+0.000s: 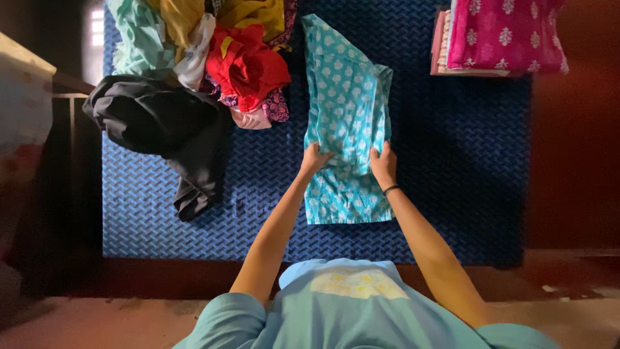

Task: The person folds clothes one by one by spreading each item on a surface, folding the sides and sleeves inward to create a rectangular shape, and placing the folded items into a stack.

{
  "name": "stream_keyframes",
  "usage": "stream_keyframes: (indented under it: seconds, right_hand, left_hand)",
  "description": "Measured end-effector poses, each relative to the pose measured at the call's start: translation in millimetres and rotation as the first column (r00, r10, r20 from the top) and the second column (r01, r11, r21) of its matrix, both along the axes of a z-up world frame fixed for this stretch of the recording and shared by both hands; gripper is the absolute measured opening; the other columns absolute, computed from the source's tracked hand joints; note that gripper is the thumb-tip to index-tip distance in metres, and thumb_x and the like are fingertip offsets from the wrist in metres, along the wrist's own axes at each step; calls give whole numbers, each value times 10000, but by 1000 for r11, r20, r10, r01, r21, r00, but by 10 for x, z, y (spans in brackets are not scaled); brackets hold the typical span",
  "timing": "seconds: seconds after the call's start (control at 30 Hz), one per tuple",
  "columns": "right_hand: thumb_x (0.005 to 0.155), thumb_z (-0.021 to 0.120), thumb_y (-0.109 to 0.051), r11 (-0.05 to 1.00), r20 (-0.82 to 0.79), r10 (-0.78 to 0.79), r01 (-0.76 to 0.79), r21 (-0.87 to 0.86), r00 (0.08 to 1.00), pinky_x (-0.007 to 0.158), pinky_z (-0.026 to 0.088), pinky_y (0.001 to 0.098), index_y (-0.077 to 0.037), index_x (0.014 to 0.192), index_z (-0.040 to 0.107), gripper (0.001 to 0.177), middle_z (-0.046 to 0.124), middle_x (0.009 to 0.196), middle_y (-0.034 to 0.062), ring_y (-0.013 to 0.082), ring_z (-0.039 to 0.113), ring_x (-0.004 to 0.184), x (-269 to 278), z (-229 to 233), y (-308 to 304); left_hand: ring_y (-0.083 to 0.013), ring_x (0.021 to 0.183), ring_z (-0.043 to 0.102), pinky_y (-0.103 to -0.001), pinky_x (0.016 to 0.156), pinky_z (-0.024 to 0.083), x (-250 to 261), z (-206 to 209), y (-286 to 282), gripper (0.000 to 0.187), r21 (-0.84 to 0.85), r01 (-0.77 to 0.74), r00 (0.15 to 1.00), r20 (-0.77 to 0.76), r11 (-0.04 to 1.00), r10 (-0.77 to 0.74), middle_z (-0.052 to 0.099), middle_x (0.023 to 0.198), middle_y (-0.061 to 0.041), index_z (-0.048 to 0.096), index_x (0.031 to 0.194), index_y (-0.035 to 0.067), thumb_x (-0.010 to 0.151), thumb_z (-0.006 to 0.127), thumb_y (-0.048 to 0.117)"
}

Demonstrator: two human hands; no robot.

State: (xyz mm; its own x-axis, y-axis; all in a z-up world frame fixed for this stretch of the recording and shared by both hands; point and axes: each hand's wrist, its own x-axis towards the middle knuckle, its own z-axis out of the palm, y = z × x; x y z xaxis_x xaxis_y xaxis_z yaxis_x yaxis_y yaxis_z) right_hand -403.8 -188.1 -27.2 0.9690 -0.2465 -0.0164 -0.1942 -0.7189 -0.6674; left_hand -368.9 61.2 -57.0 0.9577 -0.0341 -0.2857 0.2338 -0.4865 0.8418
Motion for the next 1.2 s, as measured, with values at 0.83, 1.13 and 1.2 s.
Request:
stream_keyframes:
  seconds: [0.83,1.13,1.2]
  right_hand:
    - [988,548,-517,785,-96,417,-411,-464,904,1180,261,594,-61,1566,359,760,308,1649,93,347,323,1500,244,746,201]
    - [1056,558,-331,863,92,449,-405,-303,889,1219,267,607,-38,1627,341,677,289,1718,107,343,295,1575,1005,805,515]
    - [1083,530,-318,858,121,471,-422,-292,874,1253,279,583,-46,1650,335,659,278,1737,98,336,280,1595,1174,715,633]
  left_hand:
    - [-328,1507,339,-544,1201,286,108,1184,-60,719,532,187,812,389,826,-435,369,1630,-106,390,1560,40,964,623,365]
    - [-287,1596,272,-498,1281,228,781,1015,-291,643,661,94,780,416,744,-468,324,1710,-84,381,1588,105,1001,584,272]
    - [-298,1601,256,-489,1289,234,900,958,-322,673,649,99,787,414,755,-458,313,1710,-93,377,1604,87,984,577,258]
